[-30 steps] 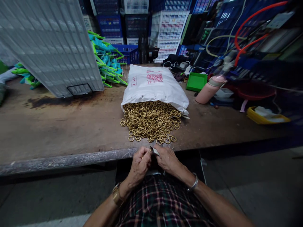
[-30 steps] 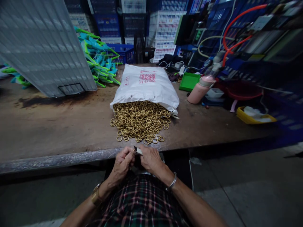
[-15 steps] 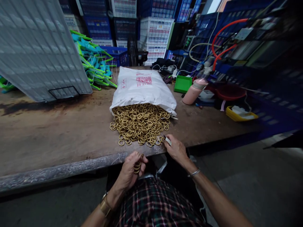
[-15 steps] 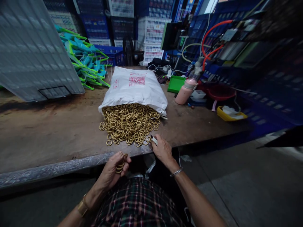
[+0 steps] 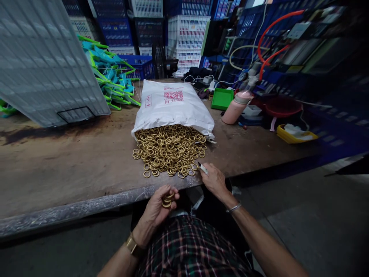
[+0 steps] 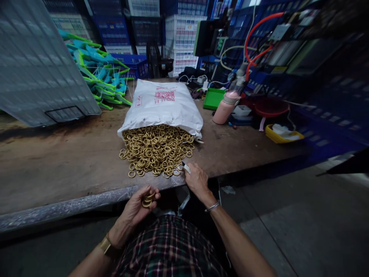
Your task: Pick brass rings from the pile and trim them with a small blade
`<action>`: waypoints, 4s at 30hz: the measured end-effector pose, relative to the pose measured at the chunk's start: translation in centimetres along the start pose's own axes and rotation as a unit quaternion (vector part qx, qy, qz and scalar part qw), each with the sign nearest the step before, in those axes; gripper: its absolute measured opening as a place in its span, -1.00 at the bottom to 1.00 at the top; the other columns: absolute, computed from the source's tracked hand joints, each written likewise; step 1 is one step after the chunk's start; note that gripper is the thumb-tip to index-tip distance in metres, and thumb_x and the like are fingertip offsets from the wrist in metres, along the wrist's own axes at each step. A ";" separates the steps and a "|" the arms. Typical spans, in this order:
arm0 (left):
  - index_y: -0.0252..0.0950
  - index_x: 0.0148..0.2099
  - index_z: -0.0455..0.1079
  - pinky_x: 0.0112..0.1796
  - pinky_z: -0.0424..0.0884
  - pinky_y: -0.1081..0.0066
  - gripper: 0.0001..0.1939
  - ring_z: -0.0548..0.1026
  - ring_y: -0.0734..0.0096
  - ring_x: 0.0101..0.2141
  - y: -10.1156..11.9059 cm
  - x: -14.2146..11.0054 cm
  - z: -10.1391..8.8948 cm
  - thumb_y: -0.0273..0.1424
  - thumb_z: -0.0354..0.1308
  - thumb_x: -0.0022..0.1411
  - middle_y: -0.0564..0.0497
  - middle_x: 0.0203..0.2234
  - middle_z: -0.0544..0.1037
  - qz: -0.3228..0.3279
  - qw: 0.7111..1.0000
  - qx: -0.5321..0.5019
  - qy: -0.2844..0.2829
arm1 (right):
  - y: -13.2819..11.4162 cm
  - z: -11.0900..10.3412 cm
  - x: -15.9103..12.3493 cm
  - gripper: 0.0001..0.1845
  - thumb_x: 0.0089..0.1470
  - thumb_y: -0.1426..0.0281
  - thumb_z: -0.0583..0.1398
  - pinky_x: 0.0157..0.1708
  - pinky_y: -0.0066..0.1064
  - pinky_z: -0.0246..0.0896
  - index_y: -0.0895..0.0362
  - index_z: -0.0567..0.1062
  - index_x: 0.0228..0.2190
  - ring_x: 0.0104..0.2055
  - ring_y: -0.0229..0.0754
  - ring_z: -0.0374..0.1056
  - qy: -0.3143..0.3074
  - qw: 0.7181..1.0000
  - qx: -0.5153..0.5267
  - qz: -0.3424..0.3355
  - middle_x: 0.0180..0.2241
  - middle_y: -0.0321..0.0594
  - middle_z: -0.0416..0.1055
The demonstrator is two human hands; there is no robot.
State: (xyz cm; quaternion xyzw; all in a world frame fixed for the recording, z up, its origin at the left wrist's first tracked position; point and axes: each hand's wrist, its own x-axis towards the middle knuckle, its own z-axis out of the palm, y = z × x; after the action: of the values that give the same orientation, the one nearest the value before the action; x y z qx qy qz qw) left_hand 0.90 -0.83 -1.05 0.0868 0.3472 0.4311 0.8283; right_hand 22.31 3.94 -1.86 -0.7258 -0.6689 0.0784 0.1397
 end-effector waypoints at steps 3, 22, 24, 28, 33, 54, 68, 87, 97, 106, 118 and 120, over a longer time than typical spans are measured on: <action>-0.37 -0.47 0.29 -0.62 0.24 0.59 -0.79 0.45 0.45 -0.45 -0.1 0.2 0.0 -0.36 0.24 -0.03 -0.01 -0.48 0.44 0.008 1.000 0.022 0.016 | -0.4 0.0 -0.1 -0.77 0.06 0.37 -0.01 -0.49 -0.46 -0.09 0.14 0.38 -0.51 -0.48 -0.28 0.15 -0.006 0.997 0.077 -0.020 -0.52 -0.25 0.28; -0.34 -0.26 0.38 -0.59 0.16 0.56 -0.74 0.22 0.60 -0.64 -0.2 -0.3 0.8 -0.24 0.10 0.09 0.12 -0.64 0.34 0.231 0.880 0.413 0.035 | -7.3 0.1 -3.0 -0.79 -0.15 0.28 0.12 -0.77 -0.59 -0.31 0.09 0.25 -0.41 -0.78 -0.49 -0.17 -0.297 0.763 0.553 0.152 -0.70 -0.53 0.16; -0.33 -0.28 0.38 -0.57 0.17 0.56 -0.77 0.22 0.59 -0.63 -0.2 -0.3 0.8 -0.26 0.09 0.10 0.10 -0.63 0.35 0.243 0.872 0.424 0.034 | -7.4 0.1 -3.0 -0.77 -0.15 0.25 0.12 -0.79 -0.60 -0.35 0.09 0.23 -0.41 -0.79 -0.50 -0.22 -0.304 0.745 0.571 0.163 -0.71 -0.54 0.16; -0.33 -0.37 0.34 -0.59 0.15 0.56 -0.76 0.21 0.59 -0.64 -0.2 -0.3 0.7 -0.23 0.08 0.09 0.12 -0.65 0.31 0.228 0.883 0.406 0.055 | -7.4 0.4 -3.1 -0.73 -0.05 0.16 0.07 -0.78 -0.58 -0.32 0.11 0.25 -0.52 -0.79 -0.48 -0.21 -0.280 0.779 0.547 0.124 -0.75 -0.53 0.07; -0.32 -0.41 0.28 -0.65 0.11 0.58 -0.70 0.19 0.62 -0.68 -0.1 -0.4 0.7 -0.14 0.08 0.06 0.15 -0.67 0.26 0.184 0.901 0.388 0.067 | -7.3 0.8 -3.1 -0.68 -0.02 0.20 0.05 -0.67 -0.55 -0.10 0.13 0.27 -0.65 -0.69 -0.42 -0.01 -0.224 0.863 0.452 0.042 -0.74 -0.44 0.11; -0.34 -0.31 0.27 -0.69 0.03 0.60 -0.66 0.12 0.69 -0.71 -0.4 -0.4 0.1 -0.14 0.10 0.08 0.16 -0.65 0.24 0.071 0.977 0.199 -0.033 | -7.1 0.6 -3.1 -0.74 0.05 0.31 -0.03 -0.48 -0.50 0.05 0.14 0.31 -0.57 -0.54 -0.32 0.18 -0.178 0.903 0.390 -0.024 -0.62 -0.34 0.27; -0.30 -0.39 0.20 -0.68 0.05 0.62 -0.66 0.17 0.67 -0.70 -0.5 -0.5 0.2 -0.10 0.06 0.07 0.17 -0.64 0.27 0.127 0.953 0.272 0.030 | -6.8 0.6 -4.0 -0.81 -0.03 0.51 -0.02 -0.49 -0.47 -0.09 0.12 0.36 -0.40 -0.50 -0.27 0.24 -0.165 0.964 0.085 -0.191 -0.52 -0.25 0.41; -0.32 -0.34 0.25 -0.69 0.06 0.62 -0.72 0.19 0.67 -0.69 -0.2 -0.7 0.2 -0.18 0.09 0.06 0.15 -0.63 0.31 0.125 0.961 0.244 0.043 | -7.2 0.5 -4.2 -0.79 -0.06 0.52 -0.02 -0.49 -0.45 -0.12 0.12 0.38 -0.39 -0.47 -0.25 0.29 -0.151 0.972 0.019 -0.180 -0.47 -0.22 0.45; -0.32 -0.42 0.22 -0.68 0.08 0.61 -0.68 0.19 0.65 -0.70 0.2 -1.0 0.5 -0.13 0.04 0.09 0.14 -0.66 0.30 0.145 0.925 0.347 0.059 | -7.7 0.3 -4.2 -0.77 -0.05 0.52 -0.02 -0.50 -0.43 -0.14 0.12 0.38 -0.35 -0.47 -0.24 0.30 -0.166 0.972 -0.014 -0.165 -0.45 -0.20 0.46; -0.32 -0.30 0.29 -0.69 0.07 0.63 -0.69 0.20 0.66 -0.70 0.1 -3.1 1.2 -0.15 0.05 0.12 0.14 -0.65 0.30 0.090 0.945 0.314 -0.023 | -5.3 0.4 -2.8 -0.74 -0.02 0.50 -0.01 -0.49 -0.44 -0.13 0.14 0.36 -0.26 -0.46 -0.22 0.29 -0.090 0.992 -0.031 -0.083 -0.46 -0.19 0.44; -0.39 -0.39 0.31 -0.70 0.11 0.61 -0.73 0.29 0.62 -0.62 -0.3 -1.6 0.2 -0.24 0.12 0.09 -0.06 -0.46 0.44 0.065 0.986 0.151 -0.030 | -1.4 0.1 1.9 -0.78 0.07 0.29 0.03 -0.48 -0.44 -0.11 0.09 0.36 -0.25 -0.35 -0.19 0.32 -0.013 1.000 -0.007 0.009 -0.29 -0.18 0.45; -0.35 -0.36 0.29 -0.70 0.12 0.61 -0.79 0.31 0.59 -0.62 -0.2 -1.6 0.3 -0.28 0.12 0.08 -0.03 -0.48 0.44 0.052 0.990 0.125 -0.027 | -1.4 0.2 2.0 -0.79 0.07 0.30 0.03 -0.47 -0.45 -0.10 0.07 0.36 -0.25 -0.34 -0.19 0.32 -0.016 1.000 -0.008 -0.001 -0.29 -0.20 0.44</action>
State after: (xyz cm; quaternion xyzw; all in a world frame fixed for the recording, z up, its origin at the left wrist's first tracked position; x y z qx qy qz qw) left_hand 0.60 -2.15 -0.13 0.2192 0.3711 0.4239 0.7966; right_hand 21.08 6.06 -1.48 -0.7251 -0.6722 0.0849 0.1233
